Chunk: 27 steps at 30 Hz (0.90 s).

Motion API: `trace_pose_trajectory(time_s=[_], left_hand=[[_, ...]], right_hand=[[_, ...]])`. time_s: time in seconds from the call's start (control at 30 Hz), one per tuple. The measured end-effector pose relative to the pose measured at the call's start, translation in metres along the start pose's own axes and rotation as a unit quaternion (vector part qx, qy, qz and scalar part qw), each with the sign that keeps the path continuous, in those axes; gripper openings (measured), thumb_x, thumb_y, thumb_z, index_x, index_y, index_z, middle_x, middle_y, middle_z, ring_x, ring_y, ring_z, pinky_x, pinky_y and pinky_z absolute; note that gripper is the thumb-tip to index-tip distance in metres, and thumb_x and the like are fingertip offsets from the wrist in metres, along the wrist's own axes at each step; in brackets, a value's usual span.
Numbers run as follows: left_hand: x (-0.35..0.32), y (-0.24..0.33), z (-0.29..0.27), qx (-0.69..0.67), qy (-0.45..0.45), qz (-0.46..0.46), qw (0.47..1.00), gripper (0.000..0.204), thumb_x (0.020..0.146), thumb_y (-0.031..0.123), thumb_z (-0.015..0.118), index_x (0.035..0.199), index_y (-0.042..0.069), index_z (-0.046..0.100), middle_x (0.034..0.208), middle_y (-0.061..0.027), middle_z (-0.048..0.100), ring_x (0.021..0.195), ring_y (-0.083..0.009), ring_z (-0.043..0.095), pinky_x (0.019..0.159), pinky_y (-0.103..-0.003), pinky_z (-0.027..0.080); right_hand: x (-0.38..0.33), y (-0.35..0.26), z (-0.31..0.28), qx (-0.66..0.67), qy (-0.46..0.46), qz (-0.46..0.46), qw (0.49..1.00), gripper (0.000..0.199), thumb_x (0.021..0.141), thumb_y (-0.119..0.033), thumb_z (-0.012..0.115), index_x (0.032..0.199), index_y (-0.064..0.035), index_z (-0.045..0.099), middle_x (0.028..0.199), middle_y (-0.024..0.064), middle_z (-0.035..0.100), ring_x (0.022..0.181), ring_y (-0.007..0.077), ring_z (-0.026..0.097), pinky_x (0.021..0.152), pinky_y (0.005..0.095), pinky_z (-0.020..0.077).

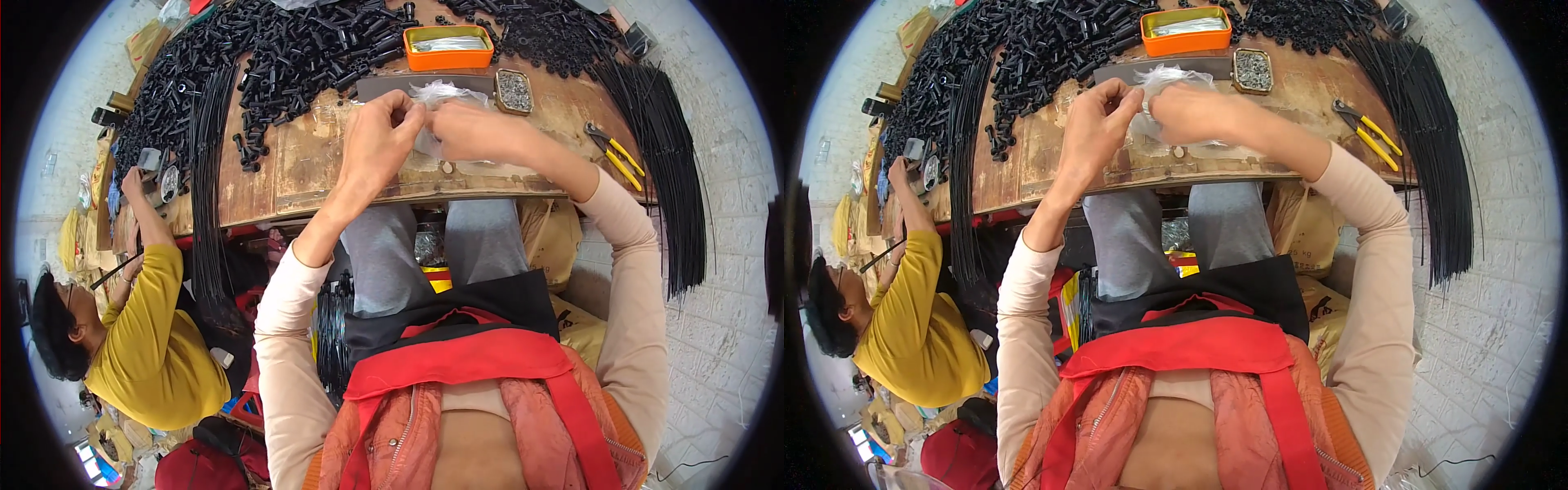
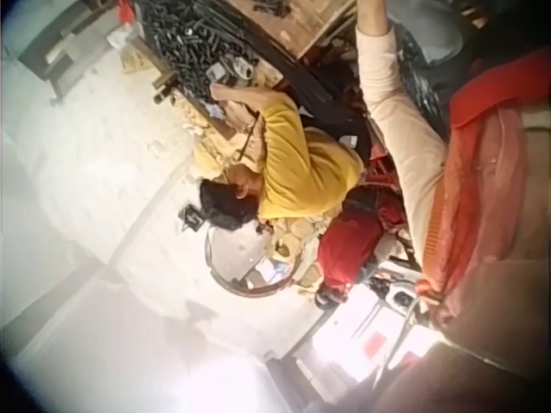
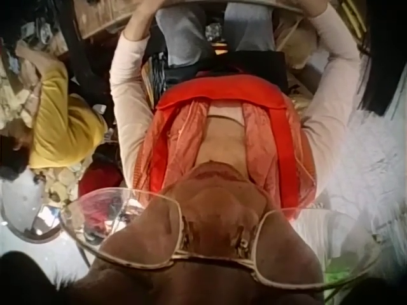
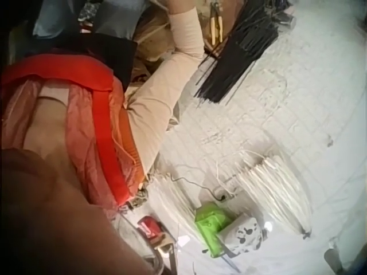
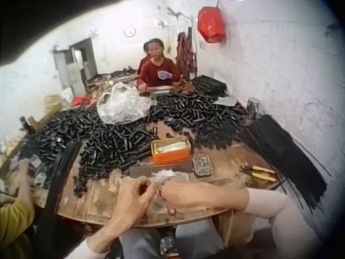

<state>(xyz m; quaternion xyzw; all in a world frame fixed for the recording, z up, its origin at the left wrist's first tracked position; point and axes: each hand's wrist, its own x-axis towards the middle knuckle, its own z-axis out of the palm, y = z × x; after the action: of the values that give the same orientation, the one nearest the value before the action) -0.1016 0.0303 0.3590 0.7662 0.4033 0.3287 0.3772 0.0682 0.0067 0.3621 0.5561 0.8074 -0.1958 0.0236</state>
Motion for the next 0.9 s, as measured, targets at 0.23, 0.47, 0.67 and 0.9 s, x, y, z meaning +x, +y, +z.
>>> trace_pose_trajectory(time_s=[0.23,0.47,0.67,0.9], left_hand=[[0.009,0.008,0.01,-0.027,0.009,0.004,1.0,0.028,0.091,0.023,0.061,0.076,-0.001,0.061,0.057,0.0041,0.049,0.052,-0.0009,0.038,0.046,-0.023,0.03],[0.015,0.027,0.042,-0.023,0.063,0.041,0.997,0.025,0.087,0.02,0.063,0.077,-0.003,0.061,0.06,-0.0076,0.059,0.053,-0.0129,0.053,0.053,-0.03,0.044],[0.011,0.052,0.077,0.045,0.105,0.241,0.964,0.015,0.082,0.014,0.062,0.075,0.001,0.059,0.072,-0.0173,0.062,0.063,-0.0355,0.062,0.056,-0.042,0.047],[-0.005,0.091,0.126,0.164,0.023,0.286,0.944,0.014,0.078,0.012,0.064,0.079,0.002,0.054,0.076,-0.0133,0.059,0.061,-0.0332,0.062,0.051,-0.042,0.048]], right_hand=[[0.011,0.007,0.009,0.018,0.058,-0.018,0.998,0.042,0.075,-0.015,0.066,0.111,0.0053,0.059,0.109,0.0251,0.063,0.104,0.0364,0.061,0.088,0.0451,0.0497],[0.01,0.038,0.035,0.127,0.218,-0.154,0.955,0.046,0.072,-0.013,0.068,0.112,0.0043,0.054,0.108,0.0222,0.06,0.105,0.0335,0.057,0.087,0.0417,0.0484],[-0.003,0.05,0.079,0.347,0.396,-0.202,0.826,0.034,0.081,-0.018,0.071,0.106,-0.002,0.055,0.095,0.0087,0.057,0.092,0.018,0.054,0.084,0.0297,0.0471],[-0.053,0.027,0.071,0.323,0.416,0.034,0.85,0.034,0.084,-0.018,0.068,0.114,-0.0056,0.058,0.108,0.0108,0.055,0.098,0.0226,0.055,0.089,0.0313,0.0459]])
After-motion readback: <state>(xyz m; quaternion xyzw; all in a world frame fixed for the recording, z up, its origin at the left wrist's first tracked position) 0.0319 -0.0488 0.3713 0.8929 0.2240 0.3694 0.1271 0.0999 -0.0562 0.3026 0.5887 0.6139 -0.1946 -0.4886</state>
